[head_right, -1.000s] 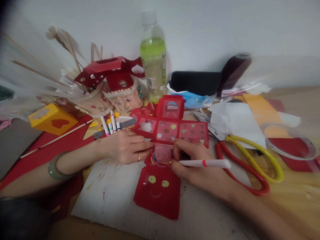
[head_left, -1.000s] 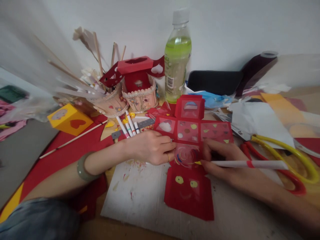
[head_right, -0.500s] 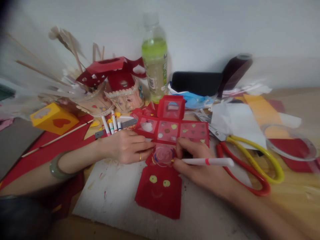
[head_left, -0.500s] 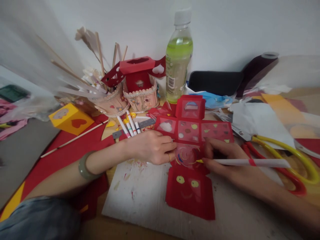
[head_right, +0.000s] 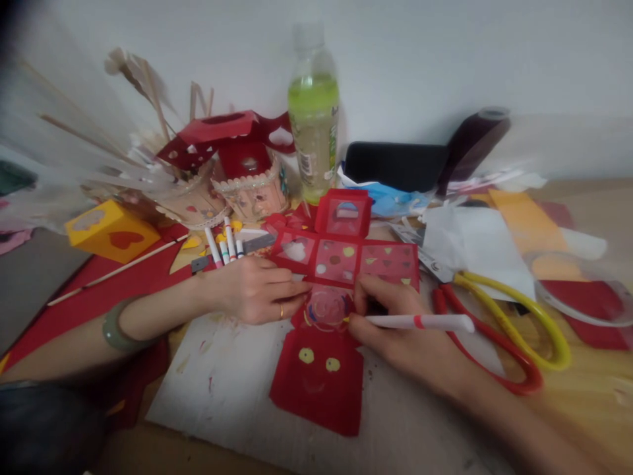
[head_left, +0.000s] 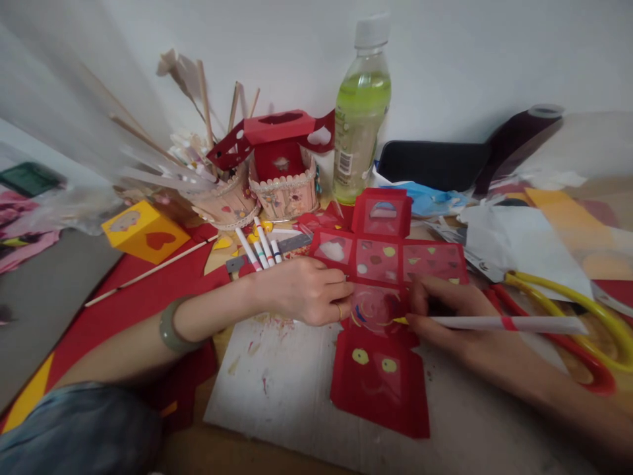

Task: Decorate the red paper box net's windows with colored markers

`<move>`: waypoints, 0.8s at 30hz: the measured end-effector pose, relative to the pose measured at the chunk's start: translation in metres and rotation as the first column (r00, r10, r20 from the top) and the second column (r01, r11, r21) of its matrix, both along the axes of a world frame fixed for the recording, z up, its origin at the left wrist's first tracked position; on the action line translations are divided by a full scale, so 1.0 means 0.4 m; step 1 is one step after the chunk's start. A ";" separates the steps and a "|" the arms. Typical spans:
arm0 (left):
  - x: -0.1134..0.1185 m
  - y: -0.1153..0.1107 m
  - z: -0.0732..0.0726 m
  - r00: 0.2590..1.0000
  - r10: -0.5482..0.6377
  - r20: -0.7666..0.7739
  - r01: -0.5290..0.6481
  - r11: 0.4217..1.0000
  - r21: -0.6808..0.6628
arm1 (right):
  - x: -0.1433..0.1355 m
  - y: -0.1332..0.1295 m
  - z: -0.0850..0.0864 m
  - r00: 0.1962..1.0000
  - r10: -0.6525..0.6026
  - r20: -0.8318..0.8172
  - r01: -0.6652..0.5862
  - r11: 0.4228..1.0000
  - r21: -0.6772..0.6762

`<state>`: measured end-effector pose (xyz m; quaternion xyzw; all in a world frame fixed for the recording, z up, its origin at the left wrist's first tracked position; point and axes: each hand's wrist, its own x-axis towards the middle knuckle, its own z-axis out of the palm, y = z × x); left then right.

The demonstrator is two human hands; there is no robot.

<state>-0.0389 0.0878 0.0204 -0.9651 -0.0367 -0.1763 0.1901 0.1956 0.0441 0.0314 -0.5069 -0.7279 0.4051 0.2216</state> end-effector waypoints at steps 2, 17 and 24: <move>0.000 -0.001 0.000 1.000 0.001 0.004 -0.001 1.000 0.000 | -0.002 0.000 0.003 1.000 0.009 0.001 -0.009 1.000 -0.001; 0.005 -0.001 0.007 1.000 0.004 0.014 -0.004 1.000 0.013 | 0.002 -0.011 -0.012 0.994 0.102 -0.035 -0.101 0.995 0.015; 0.006 0.000 0.011 1.000 0.000 0.017 -0.001 1.000 0.026 | 0.006 -0.011 -0.012 0.997 0.073 -0.017 -0.073 0.997 0.027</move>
